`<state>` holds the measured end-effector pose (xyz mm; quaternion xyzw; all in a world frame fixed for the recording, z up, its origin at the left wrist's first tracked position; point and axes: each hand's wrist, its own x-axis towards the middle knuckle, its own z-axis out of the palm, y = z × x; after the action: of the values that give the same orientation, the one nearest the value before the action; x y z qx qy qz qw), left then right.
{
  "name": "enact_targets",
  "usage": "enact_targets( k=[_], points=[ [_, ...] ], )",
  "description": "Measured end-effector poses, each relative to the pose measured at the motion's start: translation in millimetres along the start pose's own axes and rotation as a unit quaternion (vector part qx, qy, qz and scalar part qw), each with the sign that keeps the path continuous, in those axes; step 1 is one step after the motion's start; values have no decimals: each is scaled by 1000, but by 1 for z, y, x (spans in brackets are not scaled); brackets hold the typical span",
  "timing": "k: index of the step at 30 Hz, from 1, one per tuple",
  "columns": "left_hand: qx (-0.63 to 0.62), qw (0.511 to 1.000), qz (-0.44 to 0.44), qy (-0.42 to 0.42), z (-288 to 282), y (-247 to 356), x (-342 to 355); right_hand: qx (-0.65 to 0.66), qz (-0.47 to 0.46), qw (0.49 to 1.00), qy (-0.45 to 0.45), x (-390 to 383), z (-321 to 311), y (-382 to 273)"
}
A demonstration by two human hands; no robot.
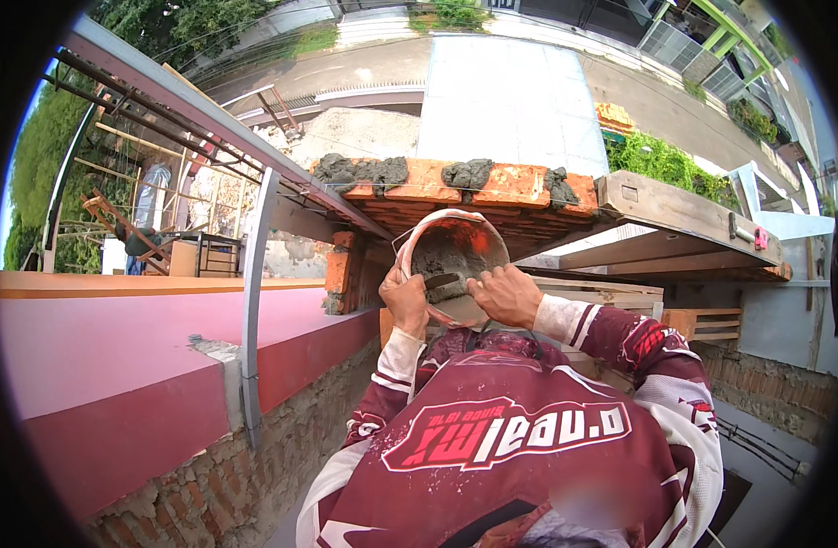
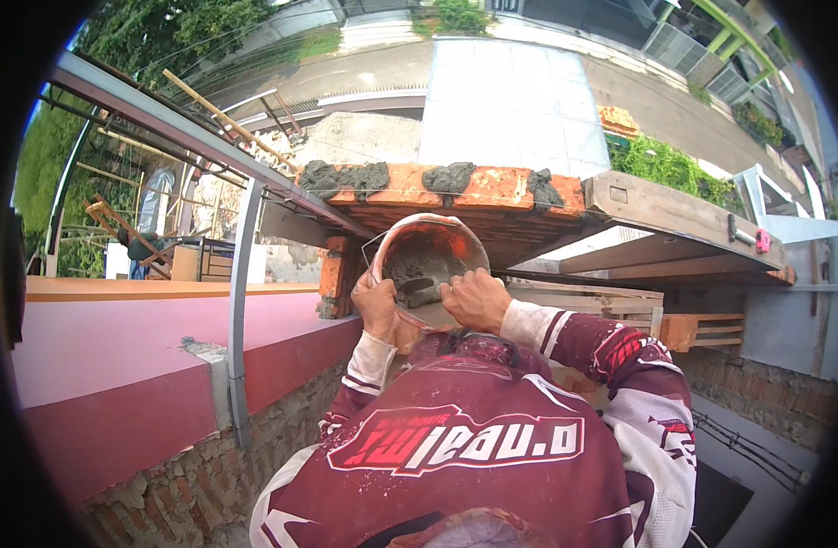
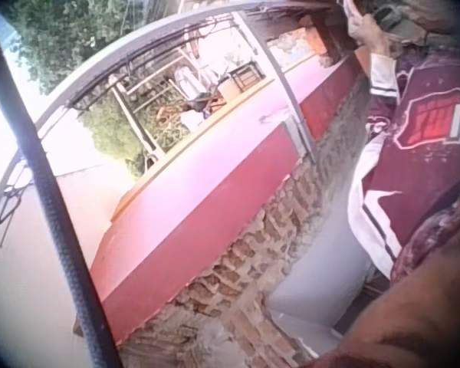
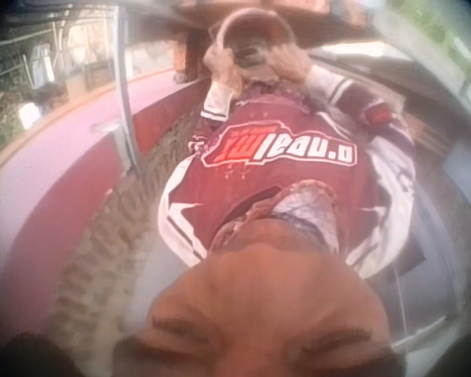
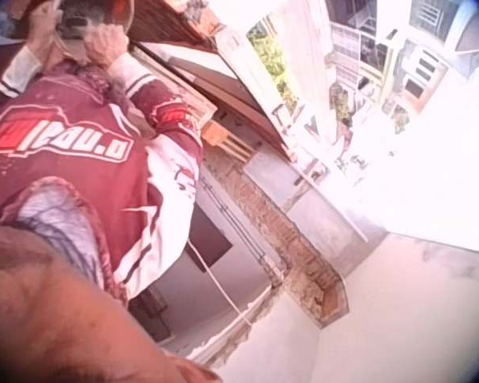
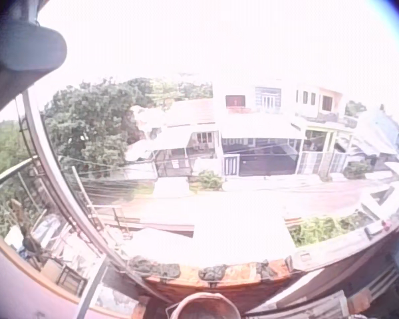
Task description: The person scoops mortar from a bucket with a trowel and applies it to a brick wall. They place bricks onto the mortar, tap them into position, and scrape away excess mortar. The person repeats this process, building up the wall layer by layer.
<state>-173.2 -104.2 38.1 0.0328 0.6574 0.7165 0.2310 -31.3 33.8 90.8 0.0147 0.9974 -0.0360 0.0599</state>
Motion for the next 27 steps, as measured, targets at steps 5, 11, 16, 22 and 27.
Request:
enact_targets(
  k=[5, 11, 16, 22, 27],
  points=[
    [111, 987, 115, 11, -29, 13, 4, 33, 111, 993, -34, 46, 18, 15],
    [37, 986, 151, 55, -68, 35, 21, 357, 53, 922, -141, 45, 45, -23],
    [21, 983, 164, 81, -88, 35, 20, 134, -55, 989, -42, 36, 12, -29],
    [90, 969, 173, 154, -73, 19, -8, 55, 26, 996, 62, 51, -5, 19],
    [61, 950, 250, 175, -57, 8, -18, 342, 30, 918, -200, 44, 22, 13]
  ],
)
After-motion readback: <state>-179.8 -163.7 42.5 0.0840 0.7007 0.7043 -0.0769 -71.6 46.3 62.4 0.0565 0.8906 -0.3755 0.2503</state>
